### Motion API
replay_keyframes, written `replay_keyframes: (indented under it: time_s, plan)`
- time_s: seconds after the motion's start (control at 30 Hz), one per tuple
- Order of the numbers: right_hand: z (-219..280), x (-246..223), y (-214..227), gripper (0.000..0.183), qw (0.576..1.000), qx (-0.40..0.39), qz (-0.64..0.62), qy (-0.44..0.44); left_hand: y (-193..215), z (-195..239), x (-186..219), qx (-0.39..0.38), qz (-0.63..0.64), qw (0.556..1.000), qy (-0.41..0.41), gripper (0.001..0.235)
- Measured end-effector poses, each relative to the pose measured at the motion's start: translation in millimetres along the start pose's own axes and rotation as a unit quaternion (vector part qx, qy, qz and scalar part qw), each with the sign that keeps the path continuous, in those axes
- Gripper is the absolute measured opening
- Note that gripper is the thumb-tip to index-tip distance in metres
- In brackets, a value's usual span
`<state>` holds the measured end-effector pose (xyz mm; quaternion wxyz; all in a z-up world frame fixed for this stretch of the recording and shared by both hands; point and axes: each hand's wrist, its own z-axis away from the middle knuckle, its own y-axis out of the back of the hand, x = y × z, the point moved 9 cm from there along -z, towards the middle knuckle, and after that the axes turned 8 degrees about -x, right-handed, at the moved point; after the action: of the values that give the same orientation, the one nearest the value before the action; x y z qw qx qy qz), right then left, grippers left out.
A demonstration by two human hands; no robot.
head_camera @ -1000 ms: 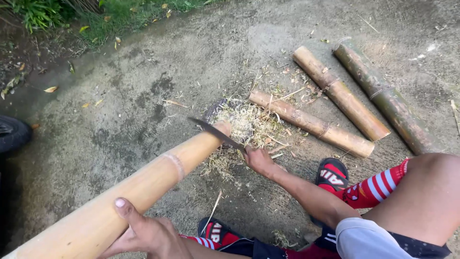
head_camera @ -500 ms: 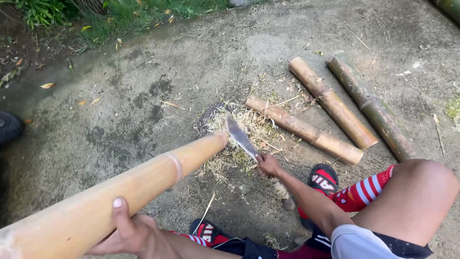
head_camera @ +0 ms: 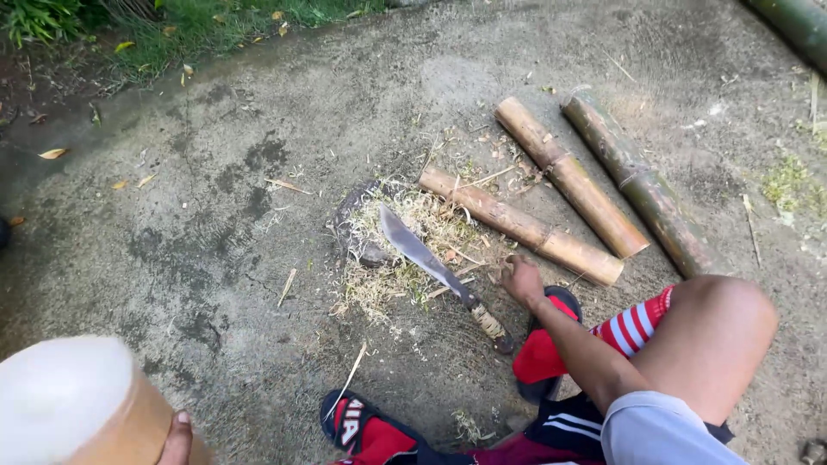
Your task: Using a machete to shave and notch pieces of bamboo on the ground.
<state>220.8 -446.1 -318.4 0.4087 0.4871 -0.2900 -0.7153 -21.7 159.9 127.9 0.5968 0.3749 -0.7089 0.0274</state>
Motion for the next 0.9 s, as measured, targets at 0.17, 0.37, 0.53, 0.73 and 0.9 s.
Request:
replay_keyframes:
  time_s: [0.17,0.37,0.53,0.73,0.9]
  plan:
    - [-5.7,33.2,13.6,0.037,0.99,0.131,-0.051,0.022,-16.6,-2.3,-83.8,-0.089,-0.174,0.981,0.015,0.119]
    - [-4.1,39.5,34.6,0.037,0.985,0.168,-0.013,0.03,-28.6,11.2,-201.0,-0.052,-0.095,0.993,-0.055,0.129]
    - [-15.2,67.0,47.4,0.039,0.987,0.158,-0.013,-0.025,-90.4,-43.6,-220.0,-0.058,-0.342,0.927,0.142,0.116]
    - [6.1,98.7,56.2,0.044,0.988,0.142,0.034,-0.06,-156.0,-61.0,-395.4,-0.124,-0.339,0.899,0.249,0.118]
    - [-7.5,113.9,56.9,0.046,0.983,0.179,0.037,-0.03,-139.4,-25.5,-389.6,-0.197,-0.459,0.831,0.245,0.127]
